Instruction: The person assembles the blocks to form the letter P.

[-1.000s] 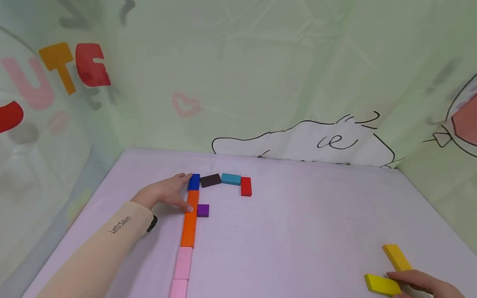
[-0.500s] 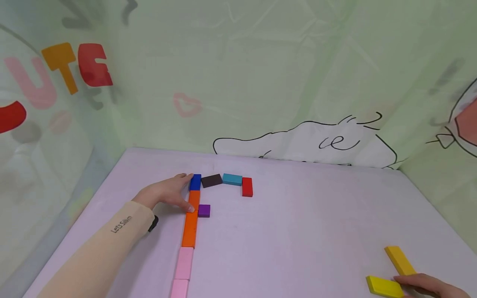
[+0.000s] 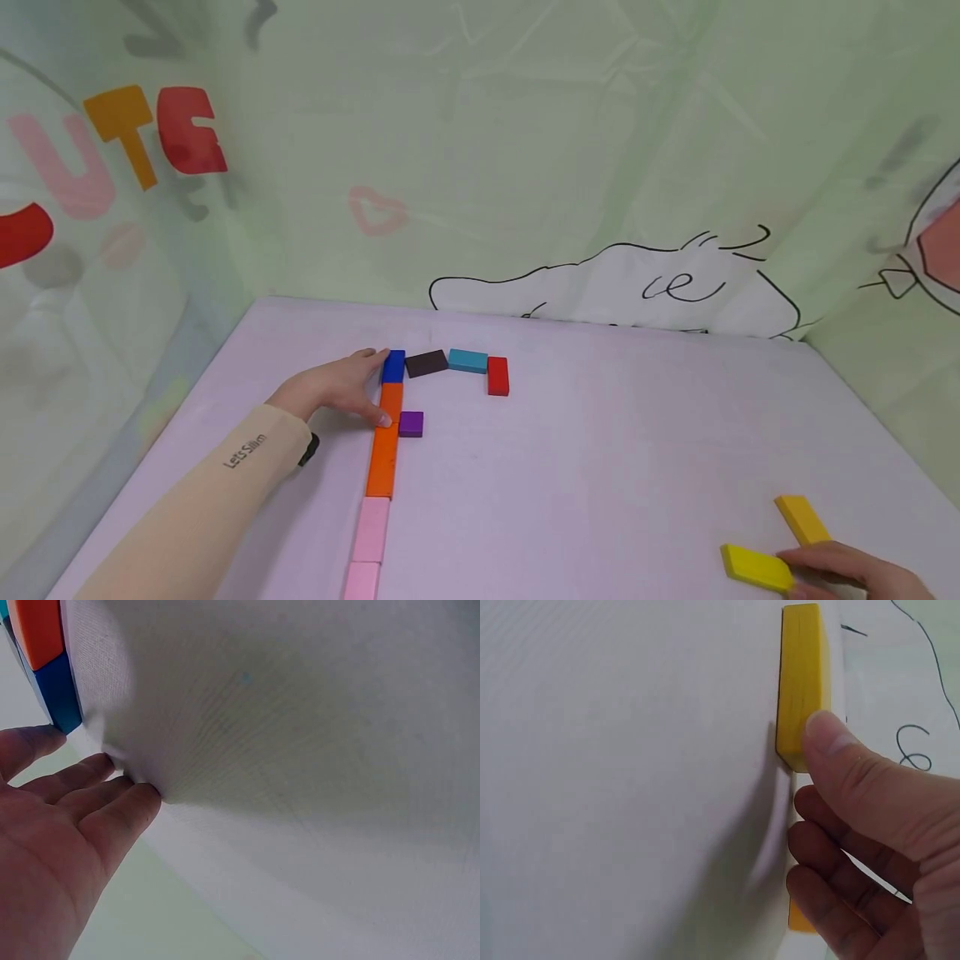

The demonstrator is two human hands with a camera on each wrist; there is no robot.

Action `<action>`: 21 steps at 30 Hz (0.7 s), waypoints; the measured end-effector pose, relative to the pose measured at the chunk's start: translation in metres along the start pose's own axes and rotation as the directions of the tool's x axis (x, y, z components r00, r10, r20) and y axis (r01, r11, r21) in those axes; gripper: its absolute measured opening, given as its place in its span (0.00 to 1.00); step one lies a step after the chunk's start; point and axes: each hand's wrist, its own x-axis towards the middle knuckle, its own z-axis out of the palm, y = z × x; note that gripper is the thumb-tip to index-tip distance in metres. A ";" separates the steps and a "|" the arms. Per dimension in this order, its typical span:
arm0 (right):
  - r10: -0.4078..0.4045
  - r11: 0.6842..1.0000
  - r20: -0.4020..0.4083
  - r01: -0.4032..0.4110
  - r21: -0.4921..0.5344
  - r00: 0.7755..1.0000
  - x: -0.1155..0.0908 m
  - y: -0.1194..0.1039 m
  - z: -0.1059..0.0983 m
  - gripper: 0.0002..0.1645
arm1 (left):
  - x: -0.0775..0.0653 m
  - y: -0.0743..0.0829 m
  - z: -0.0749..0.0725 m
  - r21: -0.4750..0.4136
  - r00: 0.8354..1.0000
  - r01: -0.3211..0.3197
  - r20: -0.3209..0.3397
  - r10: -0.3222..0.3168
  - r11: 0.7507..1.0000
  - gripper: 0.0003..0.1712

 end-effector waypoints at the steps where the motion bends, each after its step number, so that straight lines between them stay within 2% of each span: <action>1: 0.005 1.000 0.003 -0.005 0.010 1.000 0.001 -0.004 0.000 0.40 | 0.000 0.000 0.000 0.000 1.000 0.000 -0.001 0.000 1.000 0.62; 5: -0.024 1.000 -0.001 0.024 0.001 1.000 0.004 -0.023 0.000 0.39 | -0.001 0.000 0.000 0.000 1.000 0.006 0.000 -0.005 1.000 0.62; 11: -0.144 0.988 -0.040 0.141 -0.069 0.989 0.006 -0.052 -0.002 0.32 | -0.002 0.001 -0.001 -0.005 1.000 0.009 0.006 -0.009 1.000 0.61; 14: -0.223 0.970 -0.051 0.217 -0.106 0.973 0.008 -0.066 -0.004 0.29 | -0.001 0.000 -0.001 -0.006 1.000 0.007 0.005 -0.007 1.000 0.61; 18: -0.342 0.933 -0.075 0.329 -0.144 0.937 0.012 -0.080 -0.005 0.24 | 0.000 -0.001 0.000 -0.002 1.000 0.009 0.003 -0.009 1.000 0.62; 21: -0.390 0.916 -0.103 0.374 -0.144 0.915 0.013 -0.091 -0.004 0.22 | 0.001 -0.001 -0.001 0.003 1.000 0.012 0.003 -0.012 1.000 0.62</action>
